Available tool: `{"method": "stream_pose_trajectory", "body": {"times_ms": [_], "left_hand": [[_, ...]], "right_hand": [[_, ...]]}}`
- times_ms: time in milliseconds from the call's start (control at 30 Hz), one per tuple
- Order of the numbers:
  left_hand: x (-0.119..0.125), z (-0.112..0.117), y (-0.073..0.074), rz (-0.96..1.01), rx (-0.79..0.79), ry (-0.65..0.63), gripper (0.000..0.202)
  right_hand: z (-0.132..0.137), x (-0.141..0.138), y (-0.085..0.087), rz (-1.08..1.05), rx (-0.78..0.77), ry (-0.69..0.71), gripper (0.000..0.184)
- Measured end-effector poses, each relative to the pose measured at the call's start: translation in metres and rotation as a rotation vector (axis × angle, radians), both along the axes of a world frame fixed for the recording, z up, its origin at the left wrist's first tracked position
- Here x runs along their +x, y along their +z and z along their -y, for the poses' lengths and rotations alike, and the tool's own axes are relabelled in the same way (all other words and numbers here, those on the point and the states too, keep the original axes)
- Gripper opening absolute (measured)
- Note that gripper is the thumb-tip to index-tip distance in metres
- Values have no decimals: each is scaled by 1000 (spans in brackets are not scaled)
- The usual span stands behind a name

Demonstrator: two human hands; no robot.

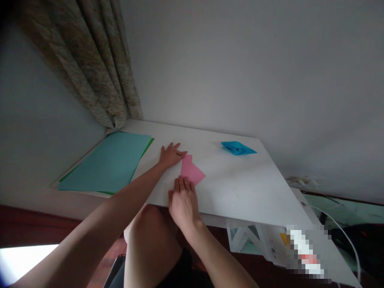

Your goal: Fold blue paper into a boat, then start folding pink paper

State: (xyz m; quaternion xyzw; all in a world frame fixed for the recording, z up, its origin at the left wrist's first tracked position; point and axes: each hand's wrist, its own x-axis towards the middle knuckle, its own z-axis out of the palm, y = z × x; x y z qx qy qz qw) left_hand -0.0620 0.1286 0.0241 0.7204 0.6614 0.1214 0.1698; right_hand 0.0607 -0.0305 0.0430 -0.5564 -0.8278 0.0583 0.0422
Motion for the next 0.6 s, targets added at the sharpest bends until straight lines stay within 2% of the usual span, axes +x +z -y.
{"method": "stream_pose_trajectory", "body": {"times_ms": [167, 300, 433, 600], "left_hand": [[5, 0, -1, 0, 12, 89, 36], [7, -1, -3, 1, 26, 119, 36], [5, -1, -4, 6, 28, 94, 37], [2, -4, -5, 3, 10, 73, 38]], "right_hand": [[36, 7, -2, -12, -28, 17, 49], [48, 10, -3, -23, -36, 12, 50], [40, 5, 0, -28, -31, -8, 56], [7, -7, 12, -17, -34, -26, 56]]}}
